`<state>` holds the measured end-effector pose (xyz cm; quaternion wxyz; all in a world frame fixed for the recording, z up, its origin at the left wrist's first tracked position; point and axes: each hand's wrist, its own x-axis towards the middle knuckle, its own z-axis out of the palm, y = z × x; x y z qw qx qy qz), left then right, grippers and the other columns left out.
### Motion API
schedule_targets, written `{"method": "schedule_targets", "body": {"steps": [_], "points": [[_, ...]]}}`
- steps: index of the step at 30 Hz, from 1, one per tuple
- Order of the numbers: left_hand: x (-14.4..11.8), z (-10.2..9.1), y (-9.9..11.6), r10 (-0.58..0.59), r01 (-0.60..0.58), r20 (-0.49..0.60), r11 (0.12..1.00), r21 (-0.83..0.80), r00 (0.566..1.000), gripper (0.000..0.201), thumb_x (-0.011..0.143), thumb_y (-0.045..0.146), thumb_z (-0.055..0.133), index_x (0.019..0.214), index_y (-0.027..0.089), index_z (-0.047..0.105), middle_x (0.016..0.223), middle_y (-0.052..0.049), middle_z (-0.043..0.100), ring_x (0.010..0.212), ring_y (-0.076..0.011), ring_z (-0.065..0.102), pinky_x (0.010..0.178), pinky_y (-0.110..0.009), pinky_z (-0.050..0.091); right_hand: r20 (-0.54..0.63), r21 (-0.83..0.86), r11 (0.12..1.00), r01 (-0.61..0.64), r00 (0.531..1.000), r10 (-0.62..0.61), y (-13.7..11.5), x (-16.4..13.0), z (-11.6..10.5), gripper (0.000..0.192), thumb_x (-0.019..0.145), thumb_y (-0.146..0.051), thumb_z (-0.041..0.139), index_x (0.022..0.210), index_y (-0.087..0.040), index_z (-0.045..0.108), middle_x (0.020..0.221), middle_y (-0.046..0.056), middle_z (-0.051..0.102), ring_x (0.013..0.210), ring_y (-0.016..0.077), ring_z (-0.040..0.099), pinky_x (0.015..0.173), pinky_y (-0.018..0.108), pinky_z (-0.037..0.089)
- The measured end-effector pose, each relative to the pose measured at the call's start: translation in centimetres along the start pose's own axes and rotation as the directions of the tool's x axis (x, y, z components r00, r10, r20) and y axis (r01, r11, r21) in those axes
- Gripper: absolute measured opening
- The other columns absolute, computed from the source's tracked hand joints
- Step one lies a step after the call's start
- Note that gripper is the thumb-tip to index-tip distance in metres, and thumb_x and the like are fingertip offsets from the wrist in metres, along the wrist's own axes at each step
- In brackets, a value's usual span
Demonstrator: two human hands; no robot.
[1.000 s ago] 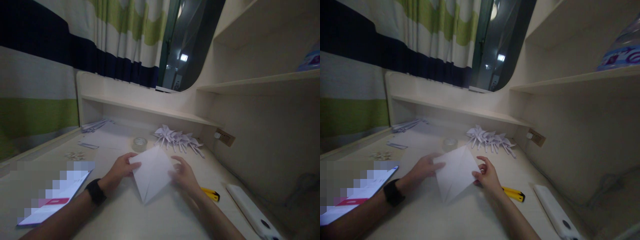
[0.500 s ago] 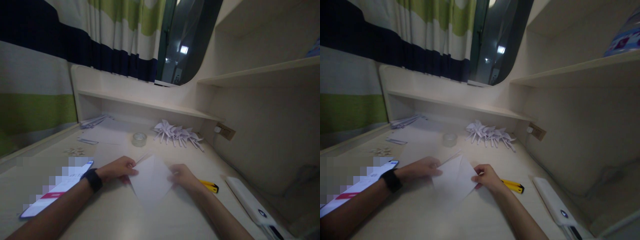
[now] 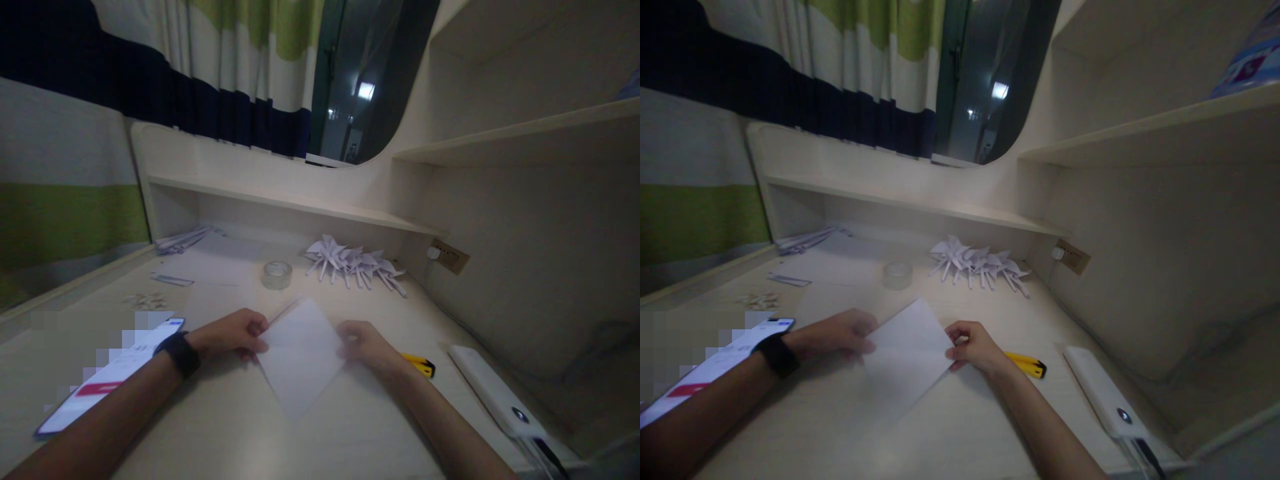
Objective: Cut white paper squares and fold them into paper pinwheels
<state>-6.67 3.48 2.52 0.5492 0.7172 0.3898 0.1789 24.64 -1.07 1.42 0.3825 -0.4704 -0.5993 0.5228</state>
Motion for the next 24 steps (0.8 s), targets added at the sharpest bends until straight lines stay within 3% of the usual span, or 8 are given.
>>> {"method": "schedule_targets", "body": {"steps": [6, 12, 15, 21, 24], "points": [[-0.5, -0.2, 0.8, 0.069, -0.069, 0.069, 0.998, -0.006, 0.995, 0.03, 0.069, 0.036, 0.068, 0.092, 0.016, 0.07, 0.082, -0.005, 0.069, 0.067, -0.017, 0.062, 0.057, -0.024, 0.046, -0.008, 0.085, 0.996, 0.01, 1.0, -0.009, 0.2, -0.4, -0.3, 0.027, 0.053, -0.024, 0.078, 0.076, -0.013, 0.068, 0.07, 0.001, 0.064, 0.057, 0.0126, 0.059, 0.05, 0.025, 0.052], [0.1, -0.1, 0.3, 0.083, -0.083, -0.065, 0.997, 0.003, 0.994, 0.028, 0.073, 0.03, 0.061, 0.095, 0.018, 0.074, 0.067, -0.002, 0.066, 0.056, -0.0124, 0.052, 0.052, -0.021, 0.035, 0.077, -0.043, 0.977, 0.211, 0.975, -0.207, -0.7, -0.6, -0.5, 0.016, 0.058, -0.029, 0.077, 0.068, -0.017, 0.072, 0.086, 0.005, 0.066, 0.077, 0.0176, 0.061, 0.067, 0.029, 0.05], [0.3, 0.1, 0.2, 0.101, -0.098, -0.1, 0.995, 0.036, 0.99, 0.029, 0.073, 0.03, 0.06, 0.095, 0.017, 0.073, 0.062, -0.001, 0.063, 0.053, -0.0119, 0.049, 0.05, -0.021, 0.032, 0.151, -0.078, 0.967, 0.241, 0.962, -0.228, -1.0, -0.7, -0.4, 0.016, 0.064, -0.032, 0.072, 0.071, -0.018, 0.073, 0.089, 0.007, 0.067, 0.084, 0.019, 0.06, 0.074, 0.03, 0.046], [-0.8, 0.7, 1.7, 0.128, -0.127, 0.009, 0.99, -0.063, 0.992, 0.034, 0.068, 0.028, 0.065, 0.101, 0.021, 0.071, 0.088, -0.005, 0.069, 0.073, -0.0171, 0.059, 0.065, -0.027, 0.044, 0.078, -0.176, 0.964, 0.197, 0.979, -0.186, -0.8, -0.6, 0.9, 0.026, 0.068, -0.039, 0.071, 0.074, -0.014, 0.066, 0.065, 0.0, 0.06, 0.061, 0.012, 0.053, 0.057, 0.023, 0.041], [-1.2, 0.9, 2.3, 0.116, -0.114, 0.017, 0.989, -0.094, 0.993, 0.03, 0.07, 0.032, 0.064, 0.096, 0.02, 0.073, 0.088, -0.006, 0.069, 0.077, -0.0205, 0.061, 0.067, -0.029, 0.047, 0.121, -0.241, 0.952, 0.191, 0.979, -0.166, -0.9, -0.5, 1.5, 0.035, 0.063, -0.039, 0.075, 0.087, -0.015, 0.066, 0.063, -0.002, 0.057, 0.055, 0.01, 0.048, 0.052, 0.021, 0.037]]}}
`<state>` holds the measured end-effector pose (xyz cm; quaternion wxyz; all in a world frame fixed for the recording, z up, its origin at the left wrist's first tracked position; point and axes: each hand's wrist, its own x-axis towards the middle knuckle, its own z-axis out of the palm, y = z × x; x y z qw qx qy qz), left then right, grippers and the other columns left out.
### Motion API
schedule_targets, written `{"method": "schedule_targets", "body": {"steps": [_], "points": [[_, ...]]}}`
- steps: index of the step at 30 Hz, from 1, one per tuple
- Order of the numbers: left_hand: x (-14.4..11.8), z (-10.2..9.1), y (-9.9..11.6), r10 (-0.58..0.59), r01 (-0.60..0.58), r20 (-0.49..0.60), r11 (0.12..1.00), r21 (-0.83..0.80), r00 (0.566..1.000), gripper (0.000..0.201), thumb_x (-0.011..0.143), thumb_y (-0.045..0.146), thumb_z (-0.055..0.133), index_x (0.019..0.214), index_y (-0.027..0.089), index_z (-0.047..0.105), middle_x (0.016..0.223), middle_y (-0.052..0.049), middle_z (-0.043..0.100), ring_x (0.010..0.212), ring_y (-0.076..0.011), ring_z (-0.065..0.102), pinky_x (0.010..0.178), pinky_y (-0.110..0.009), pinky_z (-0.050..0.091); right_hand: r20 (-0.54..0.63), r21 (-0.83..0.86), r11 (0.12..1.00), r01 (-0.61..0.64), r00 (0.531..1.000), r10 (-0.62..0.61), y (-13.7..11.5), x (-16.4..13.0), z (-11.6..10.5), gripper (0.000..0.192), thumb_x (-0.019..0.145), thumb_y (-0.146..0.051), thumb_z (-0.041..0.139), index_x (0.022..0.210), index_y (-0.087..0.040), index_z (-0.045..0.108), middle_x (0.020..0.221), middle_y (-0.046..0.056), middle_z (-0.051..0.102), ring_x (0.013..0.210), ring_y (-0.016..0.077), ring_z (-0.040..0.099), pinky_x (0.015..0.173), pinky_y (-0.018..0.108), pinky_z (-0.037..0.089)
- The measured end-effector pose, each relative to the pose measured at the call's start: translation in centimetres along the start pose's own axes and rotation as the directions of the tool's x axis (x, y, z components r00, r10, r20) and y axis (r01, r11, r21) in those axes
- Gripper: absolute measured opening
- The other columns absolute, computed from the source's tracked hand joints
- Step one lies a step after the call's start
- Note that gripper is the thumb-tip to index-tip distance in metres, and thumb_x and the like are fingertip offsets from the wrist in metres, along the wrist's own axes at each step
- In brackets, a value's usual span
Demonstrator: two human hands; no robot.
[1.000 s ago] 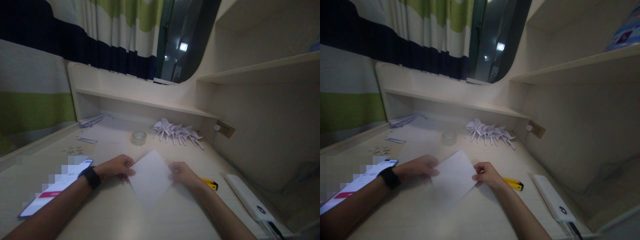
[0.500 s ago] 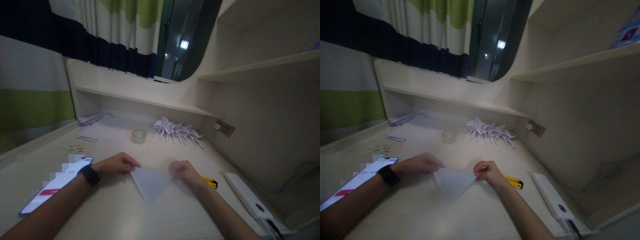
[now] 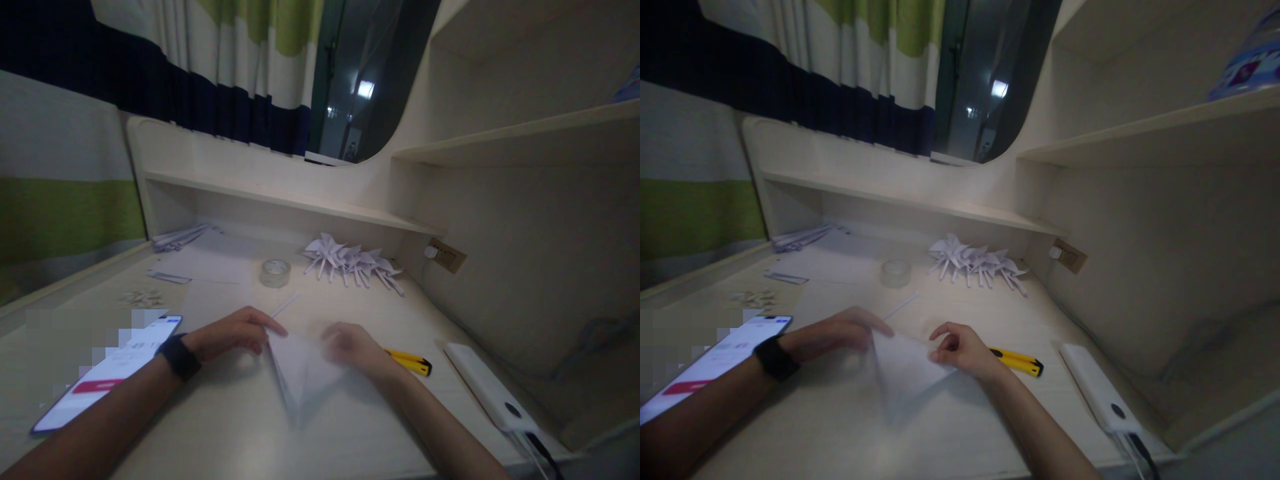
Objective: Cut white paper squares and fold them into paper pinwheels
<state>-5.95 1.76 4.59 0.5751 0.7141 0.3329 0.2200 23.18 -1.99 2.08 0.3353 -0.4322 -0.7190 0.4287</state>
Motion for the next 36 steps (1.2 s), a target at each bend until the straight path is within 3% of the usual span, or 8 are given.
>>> {"method": "schedule_targets", "body": {"steps": [4, 7, 10, 12, 15, 17, 26, 36], "points": [[0.7, 0.5, 0.4, 0.111, -0.096, -0.079, 0.981, 0.168, 0.991, 0.036, 0.076, 0.041, 0.062, 0.103, 0.019, 0.069, 0.103, -0.008, 0.069, 0.091, -0.0241, 0.062, 0.076, -0.034, 0.048, 0.08, -0.096, 0.994, -0.061, 0.994, 0.068, -0.6, 0.0, 0.1, 0.029, 0.064, -0.035, 0.075, 0.081, -0.013, 0.069, 0.061, -0.002, 0.056, 0.054, 0.0095, 0.047, 0.05, 0.02, 0.036], [1.4, 1.3, 1.1, 0.262, -0.146, -0.219, 0.888, 0.436, 0.94, 0.038, 0.077, 0.045, 0.062, 0.103, 0.019, 0.068, 0.109, -0.008, 0.067, 0.098, -0.0242, 0.06, 0.083, -0.036, 0.045, 0.08, -0.13, 0.987, -0.092, 0.991, 0.103, -0.7, 0.2, 0.2, 0.02, 0.062, -0.029, 0.075, 0.07, -0.012, 0.068, 0.06, -0.002, 0.057, 0.054, 0.0096, 0.048, 0.05, 0.021, 0.035], [1.9, 2.7, 2.4, 0.355, -0.206, -0.111, 0.739, 0.642, 0.928, 0.035, 0.077, 0.048, 0.063, 0.097, 0.02, 0.07, 0.104, -0.006, 0.07, 0.097, -0.0228, 0.061, 0.087, -0.033, 0.042, 0.074, -0.115, 0.988, -0.101, 0.991, 0.11, -0.8, 0.5, 0.6, 0.017, 0.062, -0.025, 0.075, 0.07, -0.012, 0.067, 0.059, -0.003, 0.056, 0.054, 0.0091, 0.047, 0.049, 0.02, 0.034], [2.3, 3.6, 3.1, 0.312, -0.23, 0.006, 0.685, 0.691, 0.95, 0.031, 0.078, 0.045, 0.063, 0.094, 0.02, 0.072, 0.095, -0.006, 0.072, 0.086, -0.0212, 0.064, 0.077, -0.029, 0.044, 0.08, -0.117, 0.988, -0.096, 0.991, 0.106, -0.9, 0.6, 0.8, 0.017, 0.061, -0.025, 0.075, 0.07, -0.013, 0.067, 0.059, -0.003, 0.055, 0.054, 0.0089, 0.047, 0.049, 0.02, 0.033], [3.0, 4.1, 3.2, 0.221, -0.264, 0.152, 0.691, 0.673, 0.963, 0.02, 0.077, 0.032, 0.064, 0.086, 0.017, 0.074, 0.077, -0.004, 0.073, 0.067, -0.017, 0.064, 0.061, -0.024, 0.042, 0.087, -0.129, 0.988, -0.08, 0.992, 0.091, -1.2, 0.6, 1.0, 0.018, 0.062, -0.027, 0.076, 0.069, -0.013, 0.067, 0.058, -0.003, 0.055, 0.054, 0.0091, 0.047, 0.05, 0.02, 0.034], [3.5, 4.0, 2.6, 0.207, -0.271, 0.175, 0.739, 0.617, 0.963, 0.015, 0.075, 0.026, 0.065, 0.081, 0.016, 0.074, 0.071, -0.003, 0.072, 0.062, -0.015, 0.062, 0.057, -0.021, 0.04, 0.092, -0.114, 0.992, -0.059, 0.993, 0.07, -1.3, 0.5, 0.9, 0.02, 0.064, -0.03, 0.075, 0.072, -0.013, 0.069, 0.06, -0.001, 0.058, 0.055, 0.01, 0.049, 0.052, 0.021, 0.036], [3.4, 3.7, 0.6, 0.162, -0.213, 0.147, 0.864, 0.456, 0.976, 0.02, 0.076, 0.029, 0.063, 0.079, 0.013, 0.074, 0.07, -0.004, 0.071, 0.061, -0.0142, 0.06, 0.056, -0.021, 0.041, 0.076, -0.094, 0.995, -0.033, 0.996, 0.041, -0.6, 0.5, 1.2, 0.021, 0.066, -0.033, 0.072, 0.07, -0.012, 0.072, 0.064, 0.004, 0.067, 0.057, 0.0134, 0.055, 0.057, 0.025, 0.043], [3.7, 3.7, -0.7, 0.15, -0.176, 0.091, 0.817, 0.549, 0.984, 0.017, 0.074, 0.027, 0.063, 0.071, 0.014, 0.073, 0.063, -0.002, 0.069, 0.055, -0.0118, 0.055, 0.052, -0.02, 0.036, 0.105, -0.198, 0.976, -0.092, 0.988, 0.115, -0.4, 0.1, 0.4, 0.023, 0.066, -0.034, 0.069, 0.067, -0.012, 0.072, 0.059, 0.003, 0.065, 0.055, 0.0125, 0.053, 0.053, 0.024, 0.04]]}}
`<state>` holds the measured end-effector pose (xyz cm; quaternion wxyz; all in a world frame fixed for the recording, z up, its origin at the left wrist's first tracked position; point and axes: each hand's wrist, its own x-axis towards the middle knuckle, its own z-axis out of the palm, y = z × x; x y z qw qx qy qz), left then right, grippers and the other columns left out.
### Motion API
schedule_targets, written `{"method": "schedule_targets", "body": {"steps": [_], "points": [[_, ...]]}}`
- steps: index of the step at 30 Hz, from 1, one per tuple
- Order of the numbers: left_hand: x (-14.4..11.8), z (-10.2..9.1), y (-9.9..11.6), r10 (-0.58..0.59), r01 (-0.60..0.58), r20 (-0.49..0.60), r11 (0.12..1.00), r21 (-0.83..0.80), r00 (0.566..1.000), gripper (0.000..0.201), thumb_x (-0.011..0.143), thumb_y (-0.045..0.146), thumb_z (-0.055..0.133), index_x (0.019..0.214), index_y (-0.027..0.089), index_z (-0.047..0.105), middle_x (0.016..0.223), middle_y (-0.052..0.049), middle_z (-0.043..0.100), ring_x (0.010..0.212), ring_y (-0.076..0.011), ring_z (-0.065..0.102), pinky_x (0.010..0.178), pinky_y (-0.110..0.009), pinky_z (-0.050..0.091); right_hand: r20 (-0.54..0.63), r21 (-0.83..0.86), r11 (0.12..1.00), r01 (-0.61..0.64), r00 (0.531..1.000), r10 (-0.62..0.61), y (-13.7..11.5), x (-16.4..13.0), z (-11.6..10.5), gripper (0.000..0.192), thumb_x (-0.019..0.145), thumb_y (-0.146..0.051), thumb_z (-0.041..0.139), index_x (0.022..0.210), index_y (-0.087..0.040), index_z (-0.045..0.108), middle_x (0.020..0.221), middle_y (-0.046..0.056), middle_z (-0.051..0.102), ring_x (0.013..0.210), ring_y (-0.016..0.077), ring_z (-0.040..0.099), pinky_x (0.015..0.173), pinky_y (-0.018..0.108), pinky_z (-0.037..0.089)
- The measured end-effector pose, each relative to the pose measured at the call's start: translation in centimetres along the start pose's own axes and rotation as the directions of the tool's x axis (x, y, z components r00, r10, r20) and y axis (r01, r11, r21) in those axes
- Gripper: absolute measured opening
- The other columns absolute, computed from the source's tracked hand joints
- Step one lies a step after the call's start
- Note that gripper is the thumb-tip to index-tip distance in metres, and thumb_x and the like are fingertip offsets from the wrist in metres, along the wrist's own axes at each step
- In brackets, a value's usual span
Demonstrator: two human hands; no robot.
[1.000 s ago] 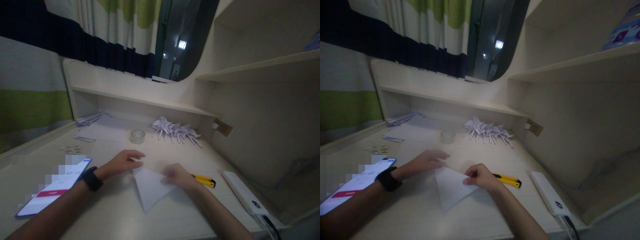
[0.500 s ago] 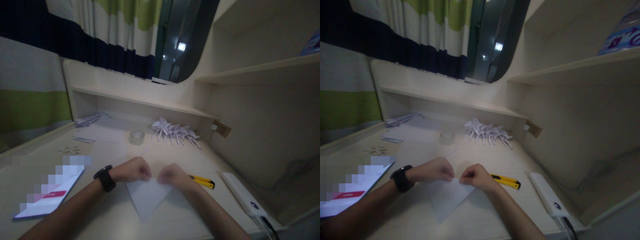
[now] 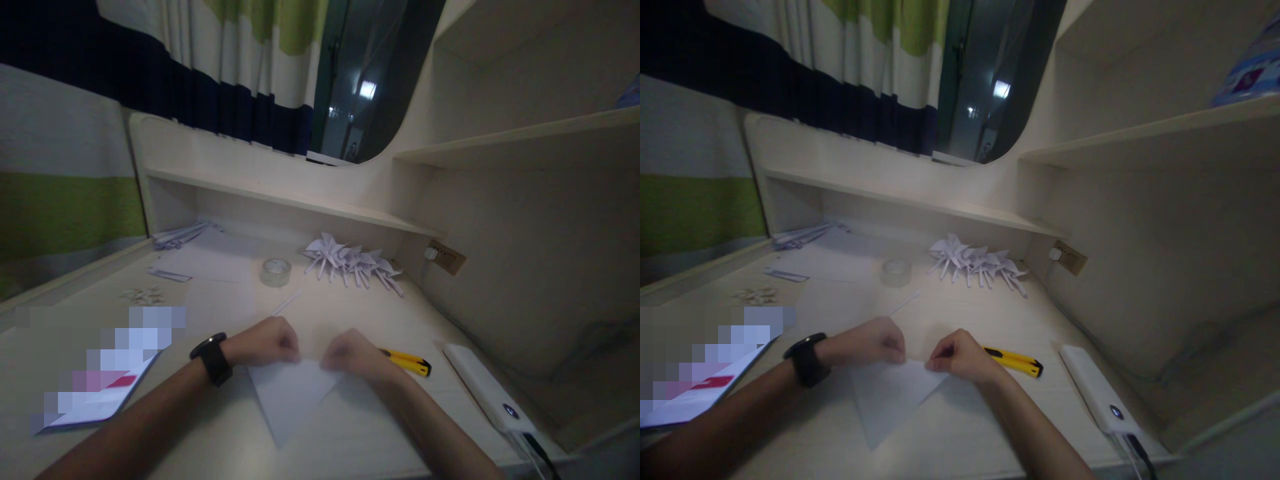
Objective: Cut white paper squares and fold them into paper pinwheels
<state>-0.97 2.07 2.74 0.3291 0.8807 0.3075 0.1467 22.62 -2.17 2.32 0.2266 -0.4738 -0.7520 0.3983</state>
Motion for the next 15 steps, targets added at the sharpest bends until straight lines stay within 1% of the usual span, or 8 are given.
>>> {"method": "schedule_targets", "body": {"steps": [4, 7, 8, 10, 11, 13, 15], "points": [[0.0, -0.1, -1.0, 0.01, -0.01, -0.011, 0.999, 0.05, 1.0, 0.02, 0.077, 0.03, 0.06, 0.073, 0.013, 0.072, 0.066, -0.003, 0.069, 0.058, -0.0127, 0.057, 0.053, -0.021, 0.037, 0.023, 0.054, 0.998, -0.044, 0.999, 0.043, -0.4, -0.7, -0.9, 0.025, 0.066, -0.036, 0.067, 0.061, -0.012, 0.068, 0.052, 0.001, 0.058, 0.049, 0.011, 0.05, 0.051, 0.023, 0.039], [-0.1, -0.2, -0.8, 0.037, -0.037, 0.009, 0.998, 0.055, 0.999, 0.026, 0.082, 0.033, 0.055, 0.078, 0.013, 0.071, 0.072, -0.004, 0.07, 0.063, -0.0142, 0.06, 0.056, -0.022, 0.039, 0.031, 0.072, 0.994, -0.084, 0.996, 0.082, -0.9, -1.1, -1.3, 0.027, 0.066, -0.037, 0.066, 0.054, -0.013, 0.063, 0.047, -0.001, 0.053, 0.045, 0.0091, 0.044, 0.046, 0.022, 0.034], [-0.2, -0.2, -0.5, 0.048, -0.049, 0.021, 0.997, 0.059, 0.999, 0.028, 0.084, 0.034, 0.052, 0.081, 0.014, 0.071, 0.075, -0.004, 0.071, 0.065, -0.015, 0.061, 0.058, -0.022, 0.04, 0.021, 0.073, 0.993, -0.092, 0.996, 0.091, -1.0, -1.1, -1.3, 0.027, 0.066, -0.036, 0.066, 0.053, -0.013, 0.062, 0.046, -0.002, 0.051, 0.044, 0.0085, 0.042, 0.045, 0.022, 0.032], [-0.5, 0.0, 0.5, 0.055, -0.055, 0.009, 0.994, 0.095, 0.998, 0.033, 0.084, 0.042, 0.051, 0.091, 0.016, 0.071, 0.084, -0.005, 0.071, 0.073, -0.0177, 0.063, 0.064, -0.025, 0.042, -0.008, 0.072, 0.992, -0.106, 0.994, 0.107, -1.1, -1.1, -1.4, 0.026, 0.066, -0.035, 0.065, 0.053, -0.013, 0.062, 0.046, -0.003, 0.05, 0.043, 0.008, 0.04, 0.044, 0.022, 0.03], [-0.7, 0.2, 1.1, 0.055, -0.052, -0.018, 0.989, 0.135, 0.998, 0.037, 0.082, 0.048, 0.053, 0.096, 0.017, 0.07, 0.09, -0.006, 0.071, 0.079, -0.02, 0.063, 0.068, -0.027, 0.042, -0.027, 0.07, 0.991, -0.114, 0.993, 0.116, -1.1, -1.1, -1.4, 0.025, 0.066, -0.034, 0.065, 0.053, -0.013, 0.062, 0.045, -0.003, 0.05, 0.043, 0.0078, 0.04, 0.043, 0.022, 0.029], [-1.2, 0.7, 2.3, 0.06, -0.029, -0.118, 0.969, 0.246, 0.991, 0.056, 0.071, 0.06, 0.061, 0.109, 0.019, 0.064, 0.103, -0.009, 0.068, 0.092, -0.0264, 0.061, 0.078, -0.033, 0.043, -0.059, 0.068, 0.988, -0.138, 0.988, 0.142, -0.9, -1.0, -1.4, 0.023, 0.066, -0.031, 0.064, 0.052, -0.013, 0.061, 0.044, -0.003, 0.049, 0.042, 0.0076, 0.038, 0.043, 0.022, 0.028], [-1.6, 1.4, 3.3, 0.095, -0.047, -0.122, 0.936, 0.348, 0.988, 0.068, 0.064, 0.064, 0.064, 0.117, 0.02, 0.059, 0.11, -0.011, 0.064, 0.096, -0.0295, 0.058, 0.083, -0.038, 0.042, -0.083, 0.08, 0.984, -0.158, 0.983, 0.165, -0.8, -0.9, -1.4, 0.022, 0.065, -0.029, 0.064, 0.051, -0.013, 0.059, 0.043, -0.004, 0.047, 0.041, 0.0072, 0.037, 0.042, 0.022, 0.026]]}}
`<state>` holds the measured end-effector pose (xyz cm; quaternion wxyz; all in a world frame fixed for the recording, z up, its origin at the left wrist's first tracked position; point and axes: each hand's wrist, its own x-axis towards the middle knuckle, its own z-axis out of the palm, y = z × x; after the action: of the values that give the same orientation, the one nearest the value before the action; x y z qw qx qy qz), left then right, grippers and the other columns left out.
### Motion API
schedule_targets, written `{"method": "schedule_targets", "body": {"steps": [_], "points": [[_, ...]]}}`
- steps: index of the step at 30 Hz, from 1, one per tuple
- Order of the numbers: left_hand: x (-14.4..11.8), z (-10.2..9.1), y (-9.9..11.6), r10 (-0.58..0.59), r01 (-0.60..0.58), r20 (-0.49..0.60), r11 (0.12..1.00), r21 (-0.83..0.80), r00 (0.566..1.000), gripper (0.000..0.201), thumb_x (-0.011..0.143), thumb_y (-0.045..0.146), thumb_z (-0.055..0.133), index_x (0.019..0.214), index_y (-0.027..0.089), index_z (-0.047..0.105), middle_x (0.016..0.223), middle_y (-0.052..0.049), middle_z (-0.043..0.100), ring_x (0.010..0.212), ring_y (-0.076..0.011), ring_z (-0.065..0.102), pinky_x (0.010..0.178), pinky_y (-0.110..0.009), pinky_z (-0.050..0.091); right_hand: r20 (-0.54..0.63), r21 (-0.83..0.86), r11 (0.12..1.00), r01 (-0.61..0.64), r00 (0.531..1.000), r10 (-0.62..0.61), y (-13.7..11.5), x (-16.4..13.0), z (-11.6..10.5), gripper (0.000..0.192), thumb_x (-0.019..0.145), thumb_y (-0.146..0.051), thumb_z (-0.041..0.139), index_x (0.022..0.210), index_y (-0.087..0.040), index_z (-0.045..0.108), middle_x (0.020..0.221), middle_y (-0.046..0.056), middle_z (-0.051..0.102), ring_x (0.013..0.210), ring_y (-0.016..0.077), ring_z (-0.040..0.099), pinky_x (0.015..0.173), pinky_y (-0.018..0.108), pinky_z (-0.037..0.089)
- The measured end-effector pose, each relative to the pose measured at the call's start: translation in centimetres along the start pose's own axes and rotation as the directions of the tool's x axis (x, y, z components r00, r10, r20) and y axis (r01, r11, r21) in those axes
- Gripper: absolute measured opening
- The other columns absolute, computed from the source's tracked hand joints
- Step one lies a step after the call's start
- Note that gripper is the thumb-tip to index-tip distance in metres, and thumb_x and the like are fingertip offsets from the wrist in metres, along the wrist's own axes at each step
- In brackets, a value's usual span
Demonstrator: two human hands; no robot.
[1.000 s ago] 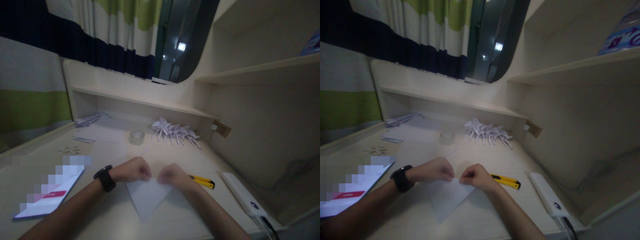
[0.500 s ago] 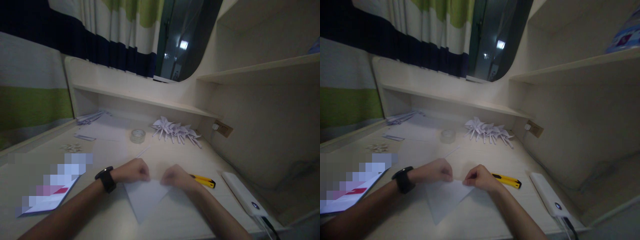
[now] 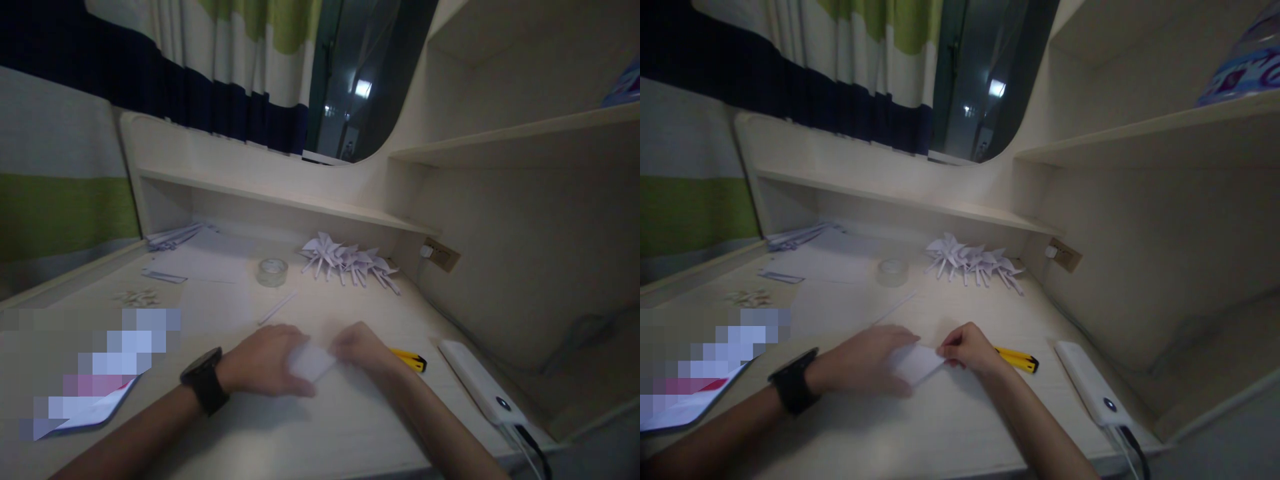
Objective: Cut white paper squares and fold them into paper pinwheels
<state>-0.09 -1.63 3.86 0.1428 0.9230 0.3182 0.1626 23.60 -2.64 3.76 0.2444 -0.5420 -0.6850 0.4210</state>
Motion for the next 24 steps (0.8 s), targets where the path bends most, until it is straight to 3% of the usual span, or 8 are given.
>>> {"method": "schedule_targets", "body": {"steps": [3, 6, 9, 12, 13, 15, 24], "points": [[-0.3, 0.4, 1.1, 0.026, -0.025, -0.006, 0.994, 0.104, 1.0, 0.07, 0.061, 0.052, 0.07, 0.12, 0.019, 0.056, 0.111, -0.012, 0.061, 0.097, -0.0305, 0.057, 0.085, -0.04, 0.041, -0.039, 0.031, 0.999, -0.016, 0.999, 0.017, 0.1, 0.1, 0.1, 0.022, 0.066, -0.028, 0.064, 0.051, -0.014, 0.058, 0.042, -0.005, 0.045, 0.04, 0.0067, 0.035, 0.041, 0.022, 0.025], [-0.3, 0.7, 1.3, 0.032, -0.032, 0.003, 0.992, 0.123, 0.999, 0.055, 0.068, 0.039, 0.065, 0.119, 0.02, 0.056, 0.108, -0.011, 0.061, 0.096, -0.0287, 0.057, 0.084, -0.039, 0.041, -0.09, -0.012, 1.0, 0.004, 0.996, -0.005, 0.3, -0.1, -0.4, 0.023, 0.071, -0.031, 0.062, 0.057, -0.013, 0.062, 0.047, -0.003, 0.051, 0.043, 0.0078, 0.04, 0.043, 0.021, 0.028], [-0.1, 0.7, 0.8, 0.043, -0.044, 0.007, 0.994, 0.097, 0.999, 0.041, 0.075, 0.037, 0.058, 0.113, 0.021, 0.06, 0.104, -0.01, 0.062, 0.096, -0.0274, 0.057, 0.084, -0.038, 0.04, -0.208, -0.215, 0.977, 0.007, 0.977, -0.053, 1.2, -1.1, -2.1, 0.028, 0.081, -0.034, 0.055, 0.07, -0.012, 0.068, 0.06, 0.004, 0.062, 0.053, 0.0123, 0.051, 0.05, 0.023, 0.037], [0.0, 0.6, 0.4, 0.063, -0.062, -0.003, 0.995, 0.072, 0.998, 0.036, 0.079, 0.037, 0.055, 0.109, 0.021, 0.062, 0.103, -0.009, 0.062, 0.096, -0.0267, 0.056, 0.084, -0.038, 0.04, -0.371, -0.46, 0.888, -0.012, 0.911, -0.179, 3.1, -2.9, -4.5, 0.025, 0.078, -0.033, 0.059, 0.089, -0.014, 0.07, 0.088, 0.01, 0.069, 0.078, 0.0202, 0.06, 0.069, 0.029, 0.044], [0.0, 0.5, 0.4, 0.071, -0.07, -0.005, 0.995, 0.065, 0.998, 0.035, 0.08, 0.037, 0.054, 0.109, 0.021, 0.062, 0.103, -0.009, 0.062, 0.096, -0.0265, 0.056, 0.084, -0.038, 0.039, -0.367, -0.523, 0.852, 0.017, 0.898, -0.243, 3.8, -3.5, -5.3, 0.029, 0.077, -0.035, 0.062, 0.097, -0.015, 0.069, 0.098, 0.012, 0.068, 0.089, 0.0228, 0.06, 0.077, 0.032, 0.044], [0.0, 0.5, 0.4, 0.09, -0.09, -0.001, 0.994, 0.054, 0.996, 0.033, 0.081, 0.036, 0.053, 0.11, 0.021, 0.062, 0.104, -0.008, 0.063, 0.096, -0.026, 0.056, 0.084, -0.038, 0.039, -0.293, -0.582, 0.811, 0.06, 0.915, -0.278, 5.0, -4.5, -6.3, 0.034, 0.076, -0.037, 0.065, 0.102, -0.016, 0.068, 0.101, 0.011, 0.066, 0.094, 0.024, 0.058, 0.083, 0.034, 0.042], [0.0, 0.2, 0.5, 0.14, -0.14, 0.014, 0.99, -0.001, 0.99, 0.03, 0.09, 0.033, 0.042, 0.107, 0.021, 0.063, 0.102, -0.006, 0.066, 0.096, -0.0234, 0.057, 0.086, -0.037, 0.039, -0.114, -0.65, 0.751, 0.113, 0.963, -0.244, 5.5, -5.0, -6.0, 0.019, 0.082, -0.02, 0.057, 0.099, -0.016, 0.065, 0.097, 0.009, 0.062, 0.086, 0.0188, 0.057, 0.077, 0.027, 0.041]]}}
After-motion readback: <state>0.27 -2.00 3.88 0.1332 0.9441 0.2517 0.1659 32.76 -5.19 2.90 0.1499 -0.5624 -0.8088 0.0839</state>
